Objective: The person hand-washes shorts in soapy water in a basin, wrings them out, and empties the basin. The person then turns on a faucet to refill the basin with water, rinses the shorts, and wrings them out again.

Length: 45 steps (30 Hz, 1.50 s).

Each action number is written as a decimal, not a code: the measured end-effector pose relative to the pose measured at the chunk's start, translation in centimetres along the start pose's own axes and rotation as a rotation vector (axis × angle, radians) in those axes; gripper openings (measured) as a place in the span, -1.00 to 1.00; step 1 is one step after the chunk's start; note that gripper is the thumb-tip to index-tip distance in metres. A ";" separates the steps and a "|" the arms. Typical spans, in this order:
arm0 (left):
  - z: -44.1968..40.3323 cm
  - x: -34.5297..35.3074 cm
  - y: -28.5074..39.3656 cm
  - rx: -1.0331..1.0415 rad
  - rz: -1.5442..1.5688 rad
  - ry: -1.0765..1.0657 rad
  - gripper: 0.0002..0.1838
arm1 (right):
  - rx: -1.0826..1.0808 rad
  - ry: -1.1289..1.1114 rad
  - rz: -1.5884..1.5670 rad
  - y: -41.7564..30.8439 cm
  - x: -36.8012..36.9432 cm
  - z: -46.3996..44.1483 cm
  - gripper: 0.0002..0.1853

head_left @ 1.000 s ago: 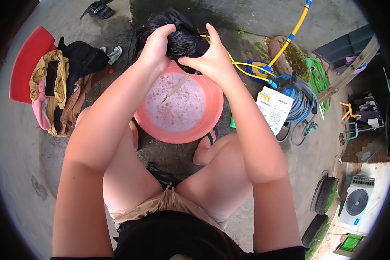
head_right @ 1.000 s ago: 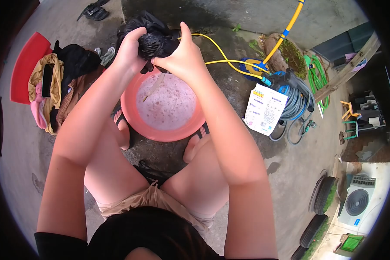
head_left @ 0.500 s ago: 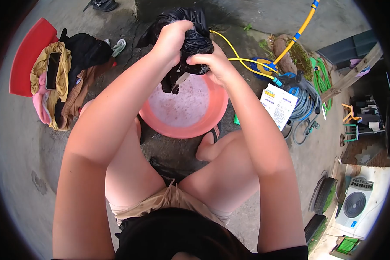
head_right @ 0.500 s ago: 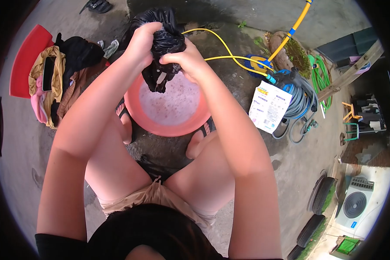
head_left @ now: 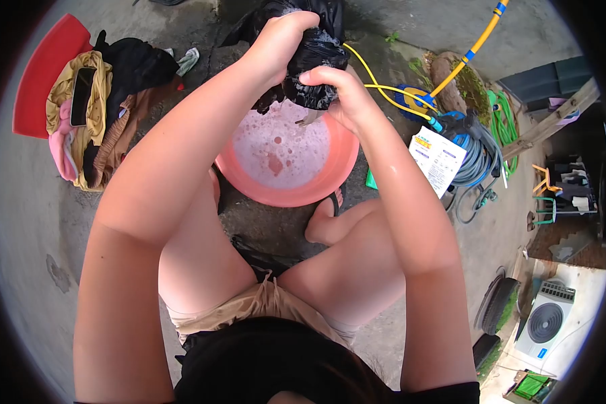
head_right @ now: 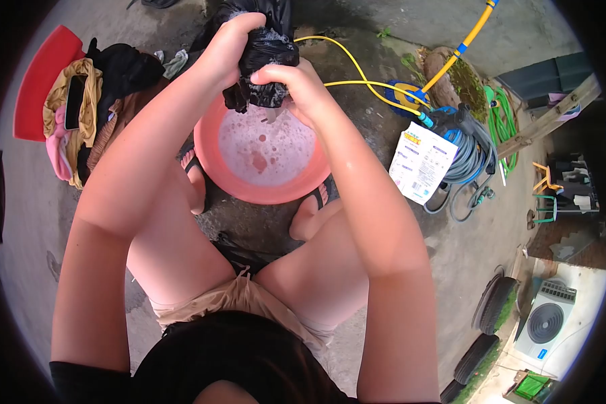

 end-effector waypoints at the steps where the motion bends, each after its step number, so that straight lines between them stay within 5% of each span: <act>1: 0.3 0.4 0.4 0.003 -0.005 -0.062 -0.70 | -0.012 -0.004 0.003 -0.3 0.1 0.1 -0.71; 3: 0.9 1.1 1.1 0.009 -0.015 -0.182 -0.63 | -0.023 -0.028 0.016 -0.7 -0.2 0.1 -0.67; 4: 3.0 2.2 3.0 0.003 0.090 0.000 -0.79 | -0.040 -0.035 0.014 -1.2 0.0 0.3 -0.67; 8: 2.1 2.2 1.6 0.038 0.038 -0.201 -0.62 | -0.034 -0.056 0.016 -1.9 0.7 0.9 -0.66; 15: 1.4 0.9 2.4 0.236 -0.026 0.030 -0.77 | -0.120 -0.046 -0.231 -0.1 1.4 0.5 -0.67; 20: 1.8 0.5 4.0 0.346 -0.155 0.104 -0.77 | -0.097 -0.105 -0.411 -0.5 3.0 1.4 -0.48; 23: 1.4 -0.6 4.0 0.231 -0.080 0.181 -0.76 | 0.056 -0.257 -0.514 0.3 3.1 1.5 -0.45; 31: 1.4 -0.2 3.1 0.271 -0.053 0.159 -0.79 | 0.113 -0.203 -0.150 1.3 2.1 0.7 -0.82; 38: 1.0 -0.4 2.6 0.328 0.097 0.214 -0.89 | 0.122 0.019 0.011 1.1 1.7 0.9 -0.67; 41: 1.2 -0.3 3.3 0.535 -0.051 0.168 -0.90 | 0.070 0.078 0.003 1.4 1.9 0.9 -0.69; 45: 0.8 -0.4 3.3 0.524 0.028 0.144 -0.89 | 0.045 0.080 -0.006 1.2 2.4 1.0 -0.76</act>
Point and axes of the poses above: each hand's wrist, its own z-axis away from the middle knuckle, its own x-axis out of the palm, y = z × x, the point moved 5 cm from there along -z, towards the middle knuckle, and after that the axes turned 6 degrees about -z, right-handed, at the moved point
